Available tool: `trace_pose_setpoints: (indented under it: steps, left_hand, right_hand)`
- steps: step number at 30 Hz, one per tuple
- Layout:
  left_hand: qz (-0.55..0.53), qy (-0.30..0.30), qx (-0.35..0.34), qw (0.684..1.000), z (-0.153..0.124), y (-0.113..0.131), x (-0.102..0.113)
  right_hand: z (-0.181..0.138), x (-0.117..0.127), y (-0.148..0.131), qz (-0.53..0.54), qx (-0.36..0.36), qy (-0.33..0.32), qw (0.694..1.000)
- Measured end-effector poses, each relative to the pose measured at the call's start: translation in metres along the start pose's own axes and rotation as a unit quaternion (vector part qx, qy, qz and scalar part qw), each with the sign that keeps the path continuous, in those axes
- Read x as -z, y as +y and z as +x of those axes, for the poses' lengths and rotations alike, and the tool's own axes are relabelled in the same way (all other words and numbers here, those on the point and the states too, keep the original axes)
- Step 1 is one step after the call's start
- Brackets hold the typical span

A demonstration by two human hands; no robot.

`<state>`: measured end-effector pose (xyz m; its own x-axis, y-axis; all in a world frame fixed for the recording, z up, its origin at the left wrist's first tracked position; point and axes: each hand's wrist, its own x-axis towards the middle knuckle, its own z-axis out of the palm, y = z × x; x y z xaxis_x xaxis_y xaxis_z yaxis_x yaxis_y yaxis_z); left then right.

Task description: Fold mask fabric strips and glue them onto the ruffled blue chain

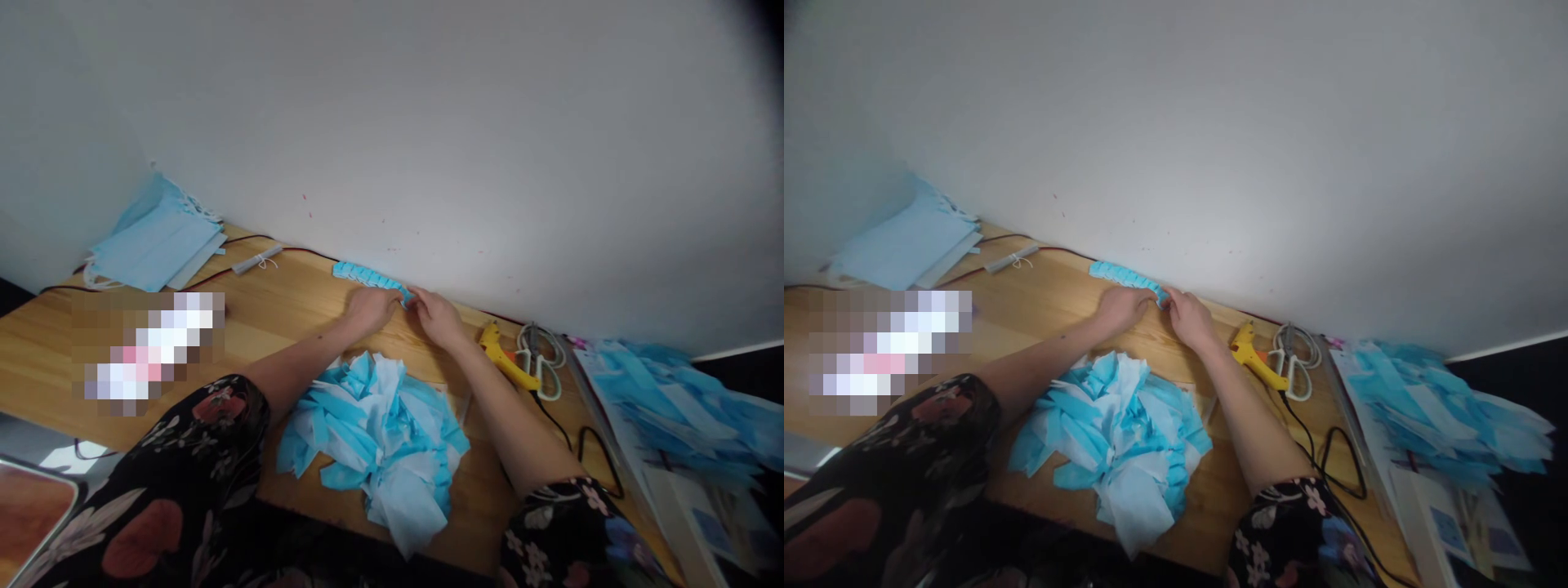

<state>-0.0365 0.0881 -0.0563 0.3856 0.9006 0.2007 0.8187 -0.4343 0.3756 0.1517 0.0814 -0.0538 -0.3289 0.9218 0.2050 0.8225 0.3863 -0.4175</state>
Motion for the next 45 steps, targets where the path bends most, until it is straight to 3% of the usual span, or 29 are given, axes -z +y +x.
trace_pose_setpoints:
  steps: [4, 9, 15, 20, 25, 28, 35, 38, 41, 45]
  left_hand:
    - [0.004, -0.006, -0.007, 1.0, 0.0, -0.001, -0.001]
    - [0.004, -0.018, 0.001, 1.0, 0.0, 0.001, 0.0]
    - [0.013, -0.026, 0.003, 1.0, 0.0, 0.002, 0.001]
    - [0.035, -0.029, -0.016, 0.999, 0.0, 0.003, 0.002]
    - [0.056, -0.031, -0.022, 0.998, -0.001, 0.006, 0.005]
    - [0.058, -0.029, -0.026, 0.998, -0.001, 0.006, 0.003]
    - [0.05, -0.022, -0.034, 0.998, 0.0, 0.003, -0.001]
    - [0.038, -0.025, -0.026, 0.999, 0.0, 0.003, -0.002]
    - [-0.011, 0.003, 0.001, 1.0, -0.001, 0.001, -0.001]
    - [-0.125, 0.087, 0.061, 0.986, 0.0, -0.005, 0.002]
  right_hand:
    - [0.002, 0.003, 0.007, 0.047, -0.004, -0.013, 0.999]
    - [0.002, 0.009, 0.026, 0.168, -0.056, 0.066, 0.982]
    - [0.0, 0.006, 0.026, 0.098, -0.061, 0.073, 0.991]
    - [0.002, 0.005, 0.017, 0.013, -0.055, 0.022, 0.998]
    - [0.01, 0.01, 0.016, 0.048, -0.08, 0.051, 0.994]
    - [0.015, 0.008, 0.014, 0.071, -0.06, 0.074, 0.993]
    - [0.022, -0.001, 0.012, 0.044, -0.047, 0.011, 0.998]
    - [0.023, 0.002, 0.018, 0.076, -0.048, 0.036, 0.995]
    - [0.023, 0.001, 0.019, 0.054, -0.026, 0.06, 0.996]
    - [0.026, -0.007, 0.009, -0.008, 0.025, 0.028, 0.999]
